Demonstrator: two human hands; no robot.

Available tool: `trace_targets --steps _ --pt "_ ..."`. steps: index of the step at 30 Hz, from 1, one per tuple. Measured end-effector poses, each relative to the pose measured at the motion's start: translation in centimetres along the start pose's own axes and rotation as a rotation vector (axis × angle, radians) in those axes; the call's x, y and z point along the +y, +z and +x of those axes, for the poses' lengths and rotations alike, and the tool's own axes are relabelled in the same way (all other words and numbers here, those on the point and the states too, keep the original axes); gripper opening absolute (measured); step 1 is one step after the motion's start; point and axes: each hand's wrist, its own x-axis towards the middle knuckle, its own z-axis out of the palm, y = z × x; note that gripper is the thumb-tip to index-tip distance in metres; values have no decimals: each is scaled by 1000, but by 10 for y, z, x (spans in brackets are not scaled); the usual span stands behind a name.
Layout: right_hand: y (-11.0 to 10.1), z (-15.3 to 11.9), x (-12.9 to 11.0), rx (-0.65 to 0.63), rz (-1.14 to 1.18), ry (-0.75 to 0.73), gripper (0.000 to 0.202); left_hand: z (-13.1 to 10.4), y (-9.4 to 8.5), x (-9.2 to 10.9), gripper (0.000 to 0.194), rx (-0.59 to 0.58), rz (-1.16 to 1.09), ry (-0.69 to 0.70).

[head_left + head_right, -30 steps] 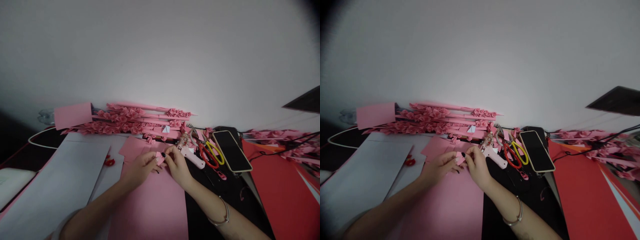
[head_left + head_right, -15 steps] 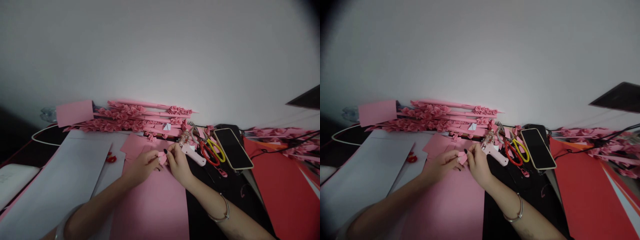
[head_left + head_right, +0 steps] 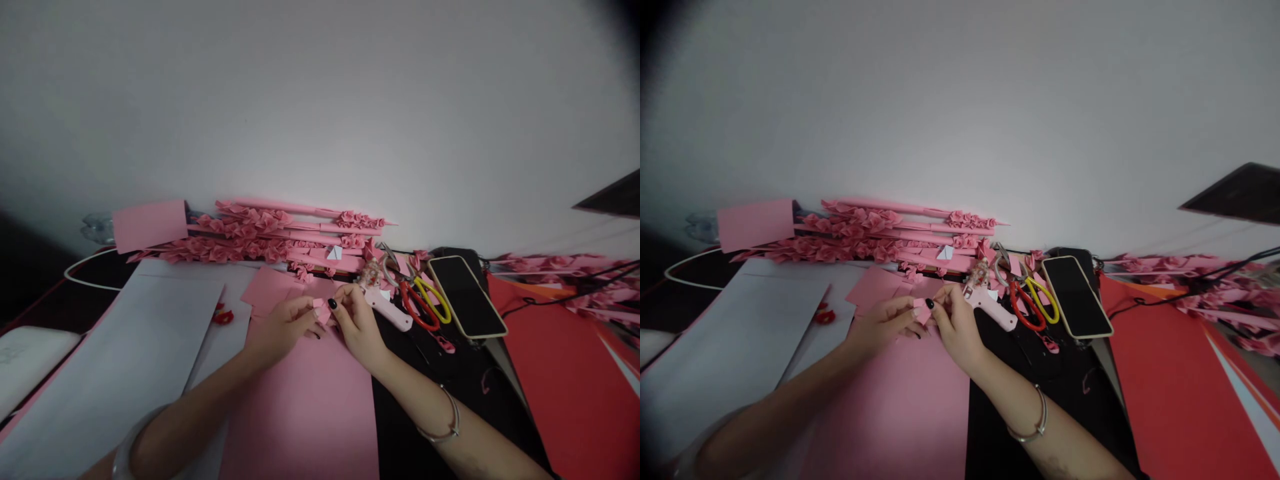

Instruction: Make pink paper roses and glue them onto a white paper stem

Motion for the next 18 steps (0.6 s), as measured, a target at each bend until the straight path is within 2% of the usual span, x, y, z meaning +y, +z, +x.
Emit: trace_targets --steps 9,18 --pt "-1 0 -5 -46 -178 -52 11 0 1 2 23 -29 42 15" --pt "-2 0 -2 -13 -198 -27 16 -2 2 1 25 -36 81 52"
